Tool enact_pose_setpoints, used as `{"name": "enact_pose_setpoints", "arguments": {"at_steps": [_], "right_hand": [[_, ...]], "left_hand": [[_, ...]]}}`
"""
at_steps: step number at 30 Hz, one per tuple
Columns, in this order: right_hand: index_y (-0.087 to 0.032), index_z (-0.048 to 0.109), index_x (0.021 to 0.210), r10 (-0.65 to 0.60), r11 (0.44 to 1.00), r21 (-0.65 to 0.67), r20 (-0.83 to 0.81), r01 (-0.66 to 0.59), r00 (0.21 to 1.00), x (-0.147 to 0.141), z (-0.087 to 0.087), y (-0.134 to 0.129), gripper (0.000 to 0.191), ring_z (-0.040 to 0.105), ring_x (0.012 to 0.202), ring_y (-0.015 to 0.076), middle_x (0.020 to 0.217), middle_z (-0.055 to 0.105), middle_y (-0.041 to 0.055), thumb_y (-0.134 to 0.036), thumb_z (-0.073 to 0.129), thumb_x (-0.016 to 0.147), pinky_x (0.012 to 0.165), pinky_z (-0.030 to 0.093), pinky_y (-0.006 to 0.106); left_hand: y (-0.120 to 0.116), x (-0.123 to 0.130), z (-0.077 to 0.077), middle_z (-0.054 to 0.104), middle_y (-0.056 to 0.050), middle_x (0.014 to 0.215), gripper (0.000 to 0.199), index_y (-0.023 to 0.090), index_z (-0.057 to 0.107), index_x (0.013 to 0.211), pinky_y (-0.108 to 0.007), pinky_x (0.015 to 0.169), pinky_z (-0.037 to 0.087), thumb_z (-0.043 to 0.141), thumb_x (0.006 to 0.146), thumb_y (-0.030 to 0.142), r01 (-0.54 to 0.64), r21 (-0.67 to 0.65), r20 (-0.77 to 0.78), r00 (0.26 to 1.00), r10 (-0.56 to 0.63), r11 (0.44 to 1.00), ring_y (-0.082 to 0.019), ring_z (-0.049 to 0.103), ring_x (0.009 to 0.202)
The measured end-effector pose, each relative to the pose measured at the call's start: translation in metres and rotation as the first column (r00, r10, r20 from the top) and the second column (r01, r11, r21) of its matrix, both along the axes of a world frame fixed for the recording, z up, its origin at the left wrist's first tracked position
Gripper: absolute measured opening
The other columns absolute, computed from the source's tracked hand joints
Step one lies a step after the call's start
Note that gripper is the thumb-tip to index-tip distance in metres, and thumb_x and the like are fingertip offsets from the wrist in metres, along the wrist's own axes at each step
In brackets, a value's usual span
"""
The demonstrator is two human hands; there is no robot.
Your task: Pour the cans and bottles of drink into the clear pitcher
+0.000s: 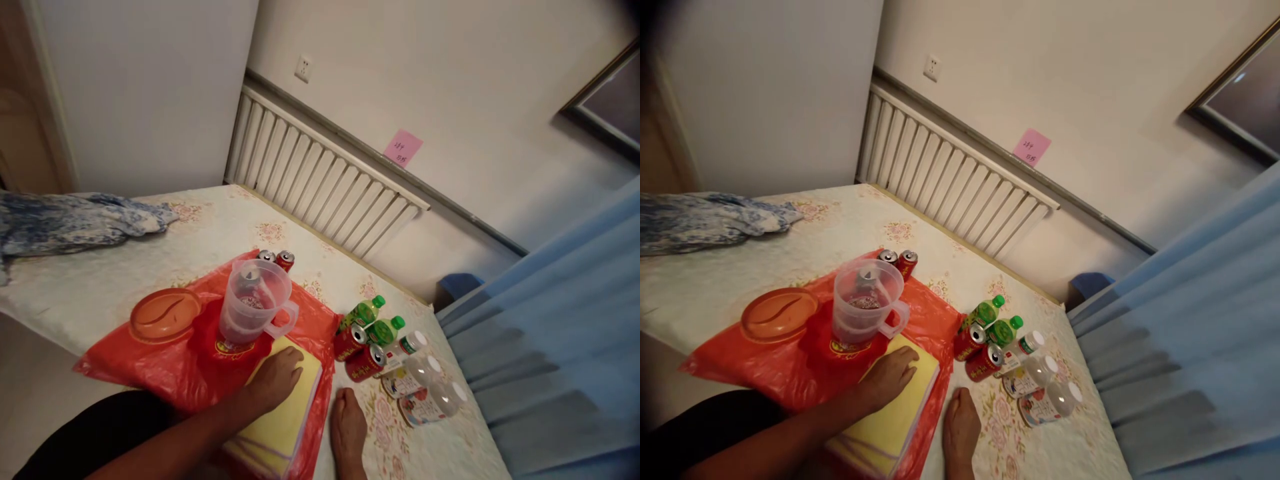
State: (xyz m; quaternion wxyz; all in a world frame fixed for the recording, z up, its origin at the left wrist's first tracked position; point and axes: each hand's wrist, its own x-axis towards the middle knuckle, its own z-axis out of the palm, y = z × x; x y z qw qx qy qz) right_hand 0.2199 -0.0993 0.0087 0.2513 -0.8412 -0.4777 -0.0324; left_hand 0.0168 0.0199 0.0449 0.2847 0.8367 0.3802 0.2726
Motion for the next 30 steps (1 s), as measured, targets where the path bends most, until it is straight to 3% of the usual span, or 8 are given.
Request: {"name": "enact_pose_setpoints", "arguments": {"at_steps": [9, 13, 17, 20, 24, 26, 30], "right_hand": [[-0.028, 0.053, 0.066, -0.011, 0.999, 0.045, -0.049, 0.013, 0.999, 0.003, -0.003, 0.000, 0.031, 0.060, 0.056, 0.0239, 0.059, 0.064, 0.0031, -0.040, 0.037, 0.089, 0.056, 0.039, 0.031], [-0.027, 0.050, 0.064, 0.018, 0.985, 0.174, -0.145, 0.007, 0.989, 0.004, -0.004, -0.004, 0.025, 0.056, 0.057, 0.0217, 0.057, 0.058, 0.0004, -0.039, 0.040, 0.084, 0.059, 0.042, 0.030], [-0.027, 0.047, 0.061, 0.104, 0.946, 0.323, -0.196, -0.036, 0.975, -0.006, 0.017, 0.015, 0.018, 0.052, 0.056, 0.0199, 0.055, 0.052, -0.0018, -0.031, 0.042, 0.078, 0.058, 0.041, 0.029], [-0.025, 0.051, 0.065, 0.285, 0.897, 0.395, -0.182, -0.196, 0.941, -0.017, 0.052, 0.062, 0.013, 0.054, 0.061, 0.0188, 0.062, 0.057, -0.0010, -0.027, 0.043, 0.075, 0.062, 0.043, 0.028], [-0.022, 0.061, 0.078, 0.423, 0.847, 0.431, -0.194, -0.311, 0.885, -0.037, 0.099, 0.153, 0.015, 0.058, 0.068, 0.0183, 0.073, 0.064, 0.0011, -0.028, 0.048, 0.078, 0.069, 0.047, 0.030], [-0.018, 0.067, 0.098, 0.467, 0.842, 0.409, -0.226, -0.351, 0.855, -0.049, 0.113, 0.200, 0.027, 0.062, 0.074, 0.0191, 0.083, 0.070, 0.0037, -0.033, 0.055, 0.079, 0.071, 0.051, 0.031], [-0.016, 0.061, 0.131, 0.576, 0.803, 0.373, -0.290, -0.465, 0.764, -0.070, 0.121, 0.281, 0.069, 0.067, 0.094, 0.0230, 0.125, 0.068, 0.0146, -0.038, 0.077, 0.068, 0.073, 0.055, 0.033]], "left_hand": [[-0.001, -0.008, -0.012, 0.071, -0.009, 0.107, 0.026, 0.019, 0.066, 0.106, -0.037, 0.096, 0.052, 0.046, 0.089, 0.014, 0.050, -0.047, 0.106, 0.993, -0.044, 0.998, -0.023, 0.066, 0.102], [-0.005, -0.011, -0.012, 0.071, -0.010, 0.108, 0.026, 0.020, 0.066, 0.107, -0.039, 0.096, 0.052, 0.045, 0.092, 0.016, 0.059, -0.012, 0.117, 0.991, -0.057, 0.998, -0.024, 0.065, 0.103], [-0.004, -0.011, -0.008, 0.072, -0.009, 0.106, 0.024, 0.020, 0.066, 0.104, -0.037, 0.093, 0.052, 0.046, 0.091, 0.016, 0.064, -0.064, 0.133, 0.990, -0.055, 0.996, -0.023, 0.066, 0.100], [-0.004, -0.013, -0.002, 0.072, -0.009, 0.106, 0.024, 0.020, 0.066, 0.104, -0.036, 0.091, 0.052, 0.046, 0.091, 0.016, 0.090, -0.131, 0.131, 0.989, -0.073, 0.987, -0.023, 0.066, 0.100], [-0.004, -0.017, 0.007, 0.072, -0.009, 0.107, 0.024, 0.020, 0.066, 0.104, -0.038, 0.092, 0.051, 0.047, 0.090, 0.017, 0.127, -0.193, 0.129, 0.986, -0.103, 0.973, -0.025, 0.066, 0.100], [-0.003, -0.019, 0.010, 0.072, -0.009, 0.105, 0.023, 0.020, 0.067, 0.103, -0.038, 0.091, 0.050, 0.048, 0.089, 0.017, 0.142, -0.221, 0.134, 0.984, -0.115, 0.965, -0.025, 0.065, 0.100], [-0.002, -0.024, 0.014, 0.071, -0.008, 0.107, 0.024, 0.020, 0.066, 0.104, -0.035, 0.092, 0.049, 0.050, 0.087, 0.015, 0.159, -0.295, 0.152, 0.981, -0.118, 0.942, -0.022, 0.065, 0.099]]}}
